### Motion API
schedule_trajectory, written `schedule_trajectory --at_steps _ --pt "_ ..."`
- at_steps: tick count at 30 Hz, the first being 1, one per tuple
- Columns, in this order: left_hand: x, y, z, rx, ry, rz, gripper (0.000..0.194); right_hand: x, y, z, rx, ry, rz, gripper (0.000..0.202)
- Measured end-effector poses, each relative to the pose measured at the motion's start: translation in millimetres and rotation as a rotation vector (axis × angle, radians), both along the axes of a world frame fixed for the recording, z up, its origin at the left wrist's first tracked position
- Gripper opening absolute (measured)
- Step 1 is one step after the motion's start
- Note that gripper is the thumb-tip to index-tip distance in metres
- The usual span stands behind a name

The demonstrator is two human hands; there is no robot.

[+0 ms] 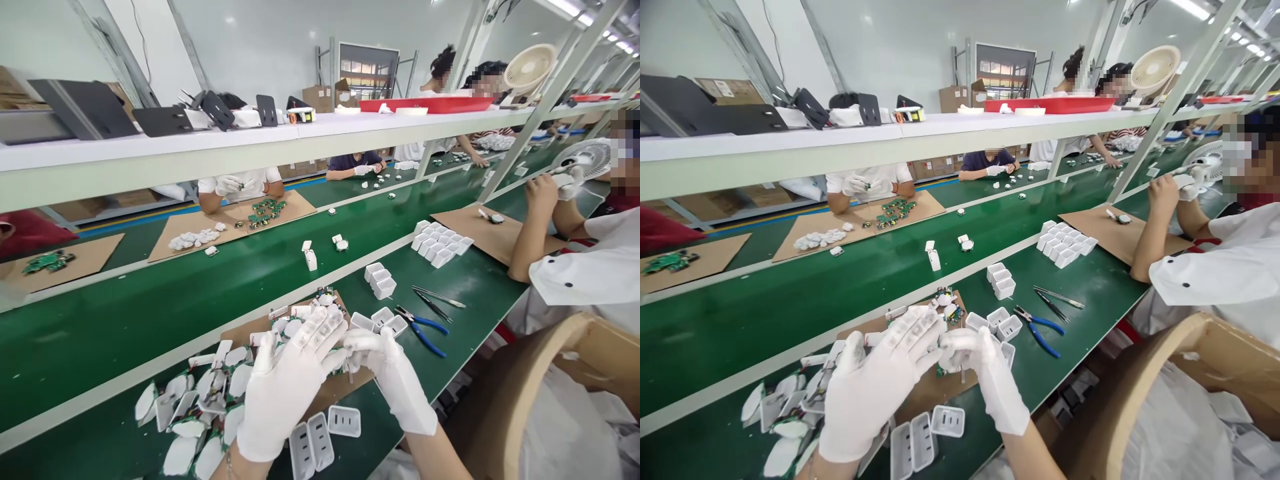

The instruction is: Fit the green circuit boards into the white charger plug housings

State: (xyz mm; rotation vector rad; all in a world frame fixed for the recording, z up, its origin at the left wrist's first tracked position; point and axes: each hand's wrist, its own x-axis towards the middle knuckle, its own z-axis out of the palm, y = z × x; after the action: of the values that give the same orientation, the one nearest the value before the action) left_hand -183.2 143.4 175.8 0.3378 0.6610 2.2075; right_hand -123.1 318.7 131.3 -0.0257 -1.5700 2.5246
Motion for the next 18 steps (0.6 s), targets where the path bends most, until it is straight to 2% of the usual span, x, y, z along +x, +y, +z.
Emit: schedule_trajectory --at_steps 3,8,13,18 --pt "2.8 5.5 5.0 0.022 -0.020 -0.056 0.067 5.4 1.9 -3.5 0.043 -0.003 -0.045 0.049" --pt "9.5 11.2 7.0 -0.003 -0.038 -0.094 0.062 13.5 3.1 -0.4 0.055 -0.048 -0.095 0.042" --pt "5.2 16.2 -2.7 0.148 -0.058 -0.146 0.070 15.5 1.5 4.8 0.042 -0.067 -0.168 0.040" --pt "5.2 20.7 -6.1 0.339 -0.074 -0.225 0.064 17.9 -2.6 -4.8 0.013 -0.083 -0.213 0.049"
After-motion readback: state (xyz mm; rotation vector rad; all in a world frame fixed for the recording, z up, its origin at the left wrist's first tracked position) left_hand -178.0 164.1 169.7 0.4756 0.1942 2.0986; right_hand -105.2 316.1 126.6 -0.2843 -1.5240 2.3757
